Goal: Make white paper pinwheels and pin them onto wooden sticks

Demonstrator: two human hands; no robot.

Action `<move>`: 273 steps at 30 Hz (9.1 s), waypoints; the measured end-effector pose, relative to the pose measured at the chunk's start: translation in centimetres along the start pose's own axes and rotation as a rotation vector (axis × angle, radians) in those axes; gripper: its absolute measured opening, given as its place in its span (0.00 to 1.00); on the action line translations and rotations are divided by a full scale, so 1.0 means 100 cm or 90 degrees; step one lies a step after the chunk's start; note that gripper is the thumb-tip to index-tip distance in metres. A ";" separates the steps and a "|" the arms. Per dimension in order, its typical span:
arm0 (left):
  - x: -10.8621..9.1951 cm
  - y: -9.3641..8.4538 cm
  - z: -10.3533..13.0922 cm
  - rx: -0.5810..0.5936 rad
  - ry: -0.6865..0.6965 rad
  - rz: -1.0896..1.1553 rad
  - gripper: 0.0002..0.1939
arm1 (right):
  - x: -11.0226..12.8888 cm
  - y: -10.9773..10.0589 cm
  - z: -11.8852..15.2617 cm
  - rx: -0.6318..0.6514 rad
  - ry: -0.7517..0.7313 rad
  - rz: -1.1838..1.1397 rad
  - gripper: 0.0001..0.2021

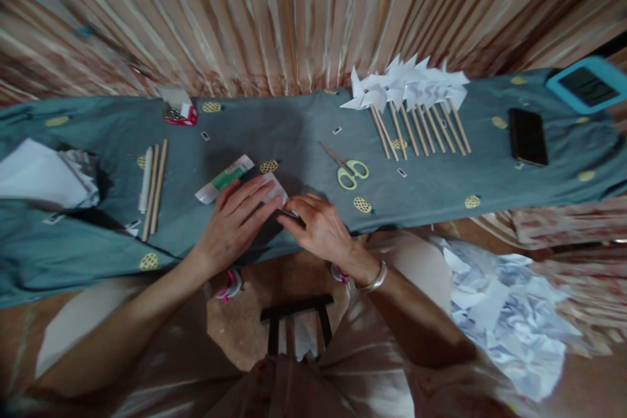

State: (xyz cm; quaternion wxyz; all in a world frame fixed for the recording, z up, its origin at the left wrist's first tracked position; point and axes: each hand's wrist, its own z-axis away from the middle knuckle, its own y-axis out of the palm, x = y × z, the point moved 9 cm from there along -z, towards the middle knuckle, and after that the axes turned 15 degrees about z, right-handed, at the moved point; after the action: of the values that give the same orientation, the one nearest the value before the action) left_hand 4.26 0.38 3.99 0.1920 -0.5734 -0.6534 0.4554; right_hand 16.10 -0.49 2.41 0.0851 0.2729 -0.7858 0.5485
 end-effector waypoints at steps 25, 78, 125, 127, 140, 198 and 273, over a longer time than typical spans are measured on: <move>0.010 0.021 0.012 0.064 -0.021 0.128 0.09 | -0.025 0.006 0.024 0.060 -0.050 0.111 0.13; 0.013 0.020 0.027 0.046 -0.158 0.296 0.14 | -0.056 0.013 0.009 0.135 0.112 -0.131 0.07; -0.013 0.063 0.031 0.208 -0.090 0.050 0.36 | -0.065 0.010 0.009 0.081 0.224 -0.099 0.03; -0.012 0.064 0.031 0.207 -0.092 0.053 0.36 | -0.065 0.010 0.009 0.082 0.223 -0.097 0.03; -0.012 0.065 0.034 0.197 -0.096 0.047 0.41 | -0.056 0.008 0.008 0.073 0.157 -0.026 0.03; -0.011 0.031 0.084 0.171 -0.205 0.002 0.37 | -0.068 0.016 0.031 0.039 0.211 0.071 0.19; 0.131 -0.024 0.026 -0.468 -0.632 0.563 0.15 | -0.108 -0.026 -0.023 0.191 0.270 0.396 0.17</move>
State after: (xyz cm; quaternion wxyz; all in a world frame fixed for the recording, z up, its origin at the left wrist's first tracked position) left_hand -2.61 11.69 1.10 -0.5283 -0.5369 -0.4823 0.4473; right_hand 26.13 4.53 0.75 0.0344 -0.0873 -0.7072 0.7008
